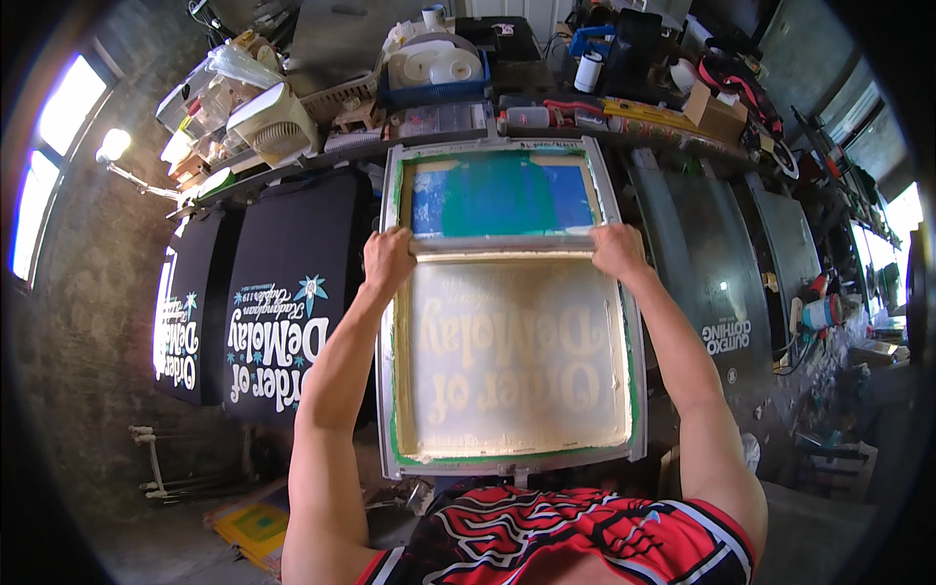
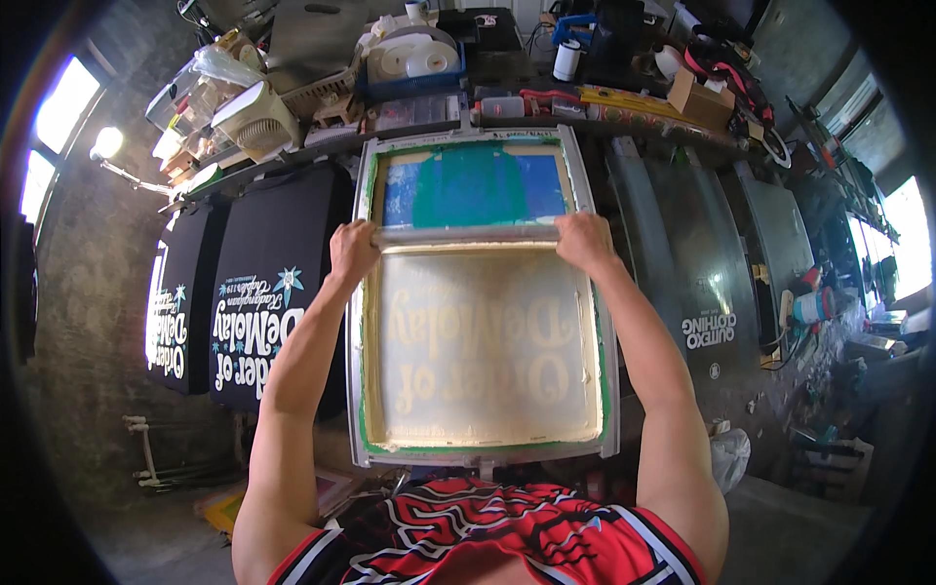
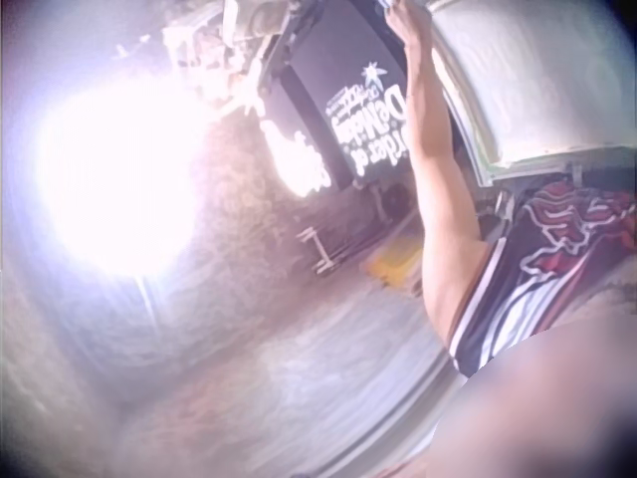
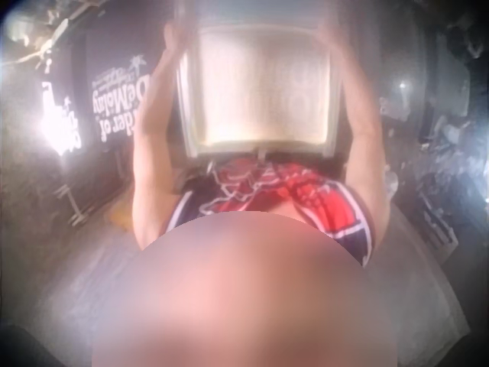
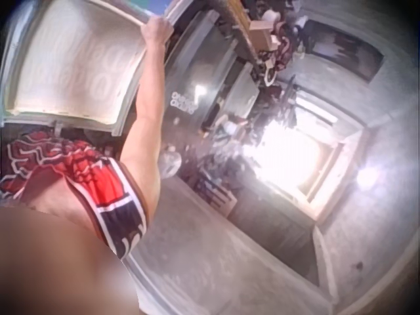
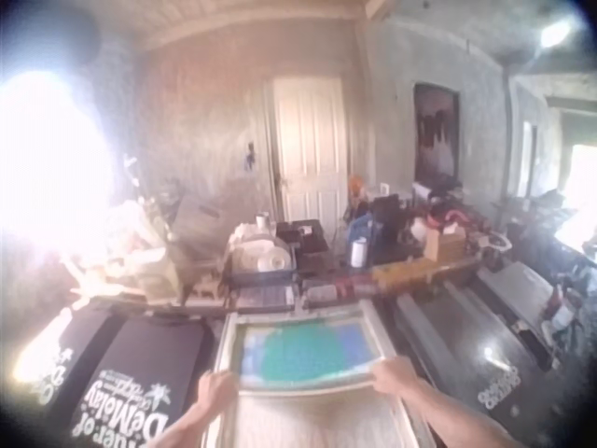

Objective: The person uses a squeegee to pull white ink across a screen printing frame, applying the design onto a black t-shirt laid on a table. The person repeats the squeegee stroke multiple times to ensure even ink coverage.

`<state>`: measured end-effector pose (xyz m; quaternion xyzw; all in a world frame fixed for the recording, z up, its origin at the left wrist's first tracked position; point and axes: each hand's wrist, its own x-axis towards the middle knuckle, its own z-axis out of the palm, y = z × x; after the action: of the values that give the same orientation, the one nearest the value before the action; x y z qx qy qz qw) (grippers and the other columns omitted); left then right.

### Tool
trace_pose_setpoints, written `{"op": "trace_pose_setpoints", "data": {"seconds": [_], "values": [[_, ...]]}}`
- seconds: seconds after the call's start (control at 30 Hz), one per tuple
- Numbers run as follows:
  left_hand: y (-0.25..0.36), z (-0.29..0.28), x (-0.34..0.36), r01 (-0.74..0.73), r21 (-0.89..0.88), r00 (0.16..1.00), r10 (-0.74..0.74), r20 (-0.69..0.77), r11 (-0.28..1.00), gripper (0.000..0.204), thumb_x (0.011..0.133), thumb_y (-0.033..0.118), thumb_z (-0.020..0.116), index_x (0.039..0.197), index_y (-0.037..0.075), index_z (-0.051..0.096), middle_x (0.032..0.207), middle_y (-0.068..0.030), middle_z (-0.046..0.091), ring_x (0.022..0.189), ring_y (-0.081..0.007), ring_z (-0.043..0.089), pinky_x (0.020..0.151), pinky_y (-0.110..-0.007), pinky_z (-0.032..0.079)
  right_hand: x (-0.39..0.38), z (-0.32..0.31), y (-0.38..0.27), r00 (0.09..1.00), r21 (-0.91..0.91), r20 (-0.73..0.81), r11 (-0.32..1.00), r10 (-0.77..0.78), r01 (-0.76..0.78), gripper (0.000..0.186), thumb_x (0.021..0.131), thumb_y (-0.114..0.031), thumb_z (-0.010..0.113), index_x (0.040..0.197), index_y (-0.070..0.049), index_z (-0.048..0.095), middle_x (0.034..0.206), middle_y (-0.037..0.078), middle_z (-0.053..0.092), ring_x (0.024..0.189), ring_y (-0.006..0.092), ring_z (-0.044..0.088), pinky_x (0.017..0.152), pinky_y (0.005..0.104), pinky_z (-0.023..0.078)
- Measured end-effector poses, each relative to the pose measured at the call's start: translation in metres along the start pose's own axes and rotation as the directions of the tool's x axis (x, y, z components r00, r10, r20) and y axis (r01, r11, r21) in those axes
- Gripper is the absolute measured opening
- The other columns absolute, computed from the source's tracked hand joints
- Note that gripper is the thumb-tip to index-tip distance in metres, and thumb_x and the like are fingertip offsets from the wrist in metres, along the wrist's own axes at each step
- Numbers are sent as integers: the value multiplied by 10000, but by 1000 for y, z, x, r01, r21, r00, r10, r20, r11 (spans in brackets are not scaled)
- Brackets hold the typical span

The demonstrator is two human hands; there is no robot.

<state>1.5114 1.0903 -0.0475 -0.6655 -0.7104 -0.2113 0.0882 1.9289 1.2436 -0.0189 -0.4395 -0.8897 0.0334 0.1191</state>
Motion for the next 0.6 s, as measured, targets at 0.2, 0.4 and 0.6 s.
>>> {"op": "trace_pose_setpoints", "data": {"seconds": [0.2,0.4,0.6], "values": [[5,14,-3,92,7,994,-92,57,996,133,702,24,662,832,47,679,898,-152,718,849,-388,693,791,-480,560,2,12,-4,988,-44,152,999,36,-30,123,699,-64,625,763,-80,729,772,213,711,777,397,717,707,508,569],[26,-5,-83,44,-10,998,-43,41,999,167,634,7,684,778,52,614,802,-137,661,781,-375,659,765,-466,534,-77,1,-18,978,-1,207,1000,29,-29,124,707,-70,615,766,-96,721,804,163,725,795,364,720,711,488,566],[89,-60,-241,3,-29,1000,-3,8,1000,261,565,15,716,766,75,561,755,-111,584,721,-359,615,714,-471,500,-239,-18,-56,995,133,102,991,16,-29,84,726,-79,639,778,-94,703,784,104,687,772,333,703,679,467,556]]}}
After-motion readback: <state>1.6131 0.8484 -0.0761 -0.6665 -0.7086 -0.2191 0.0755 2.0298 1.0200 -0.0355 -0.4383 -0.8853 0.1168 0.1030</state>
